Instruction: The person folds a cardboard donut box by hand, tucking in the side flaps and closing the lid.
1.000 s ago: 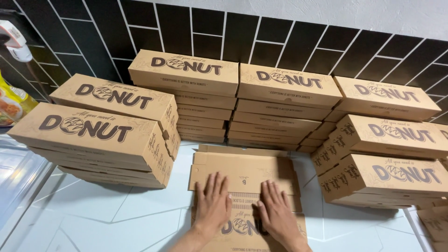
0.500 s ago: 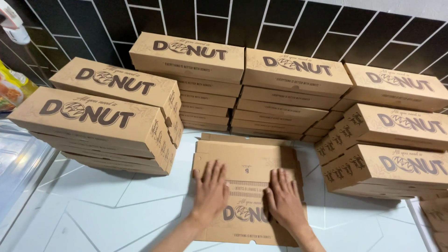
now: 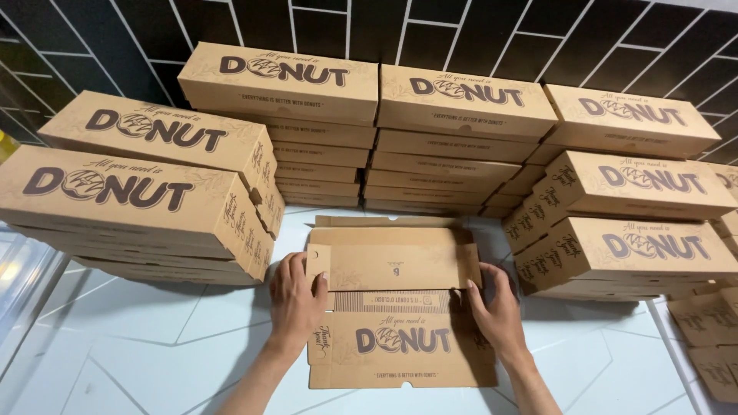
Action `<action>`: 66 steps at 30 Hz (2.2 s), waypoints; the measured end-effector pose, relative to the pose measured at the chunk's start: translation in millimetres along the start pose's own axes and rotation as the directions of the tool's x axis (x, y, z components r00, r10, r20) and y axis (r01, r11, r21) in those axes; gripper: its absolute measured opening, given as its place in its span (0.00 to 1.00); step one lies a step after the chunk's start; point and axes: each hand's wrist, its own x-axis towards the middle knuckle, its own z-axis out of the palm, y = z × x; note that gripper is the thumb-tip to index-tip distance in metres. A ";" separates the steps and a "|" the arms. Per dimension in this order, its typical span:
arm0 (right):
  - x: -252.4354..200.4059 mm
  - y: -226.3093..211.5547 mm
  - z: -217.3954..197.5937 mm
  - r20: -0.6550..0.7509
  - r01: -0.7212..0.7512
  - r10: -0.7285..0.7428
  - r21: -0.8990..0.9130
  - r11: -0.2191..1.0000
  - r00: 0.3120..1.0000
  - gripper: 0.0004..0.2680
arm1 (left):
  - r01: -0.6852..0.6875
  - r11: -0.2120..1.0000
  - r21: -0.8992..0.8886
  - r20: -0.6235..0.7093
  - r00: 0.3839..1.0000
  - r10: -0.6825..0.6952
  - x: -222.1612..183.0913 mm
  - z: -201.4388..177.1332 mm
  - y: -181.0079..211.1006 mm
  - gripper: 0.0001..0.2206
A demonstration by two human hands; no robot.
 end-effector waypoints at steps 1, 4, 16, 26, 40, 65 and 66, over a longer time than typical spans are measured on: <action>1.7 12.2 1.2 -0.005 -0.001 0.001 0.002 1.000 1.000 0.18 | -0.005 1.000 -0.001 0.000 1.000 0.005 -0.6 -1.4 -0.6 0.20; 12.0 48.0 5.0 -0.070 0.082 -0.074 0.127 0.989 0.995 0.10 | 0.193 0.939 -0.285 0.126 0.979 -0.163 3.3 -3.7 -8.4 0.14; 9.8 89.5 -29.9 0.247 0.191 -0.205 0.082 0.978 0.947 0.02 | 0.245 0.870 -0.429 0.553 0.832 0.038 7.9 -79.4 -43.5 0.27; 10.8 72.0 -46.3 0.403 0.171 -0.167 0.027 0.985 0.900 0.11 | -0.175 0.971 -0.163 0.620 0.747 0.239 32.4 -67.2 55.8 0.18; 117.5 38.1 34.1 0.046 0.251 -0.248 -0.064 0.966 0.968 0.17 | -0.435 0.901 -0.006 0.539 0.757 0.369 52.1 83.5 146.6 0.25; 103.6 36.0 64.3 0.101 0.328 -0.312 -0.273 0.905 0.945 0.18 | -0.538 0.842 0.041 0.417 0.775 0.475 47.0 123.5 148.0 0.28; 108.3 40.3 66.2 0.128 0.338 -0.313 -0.331 0.881 0.941 0.18 | -0.569 0.822 0.033 0.388 0.765 0.514 46.6 127.7 147.1 0.29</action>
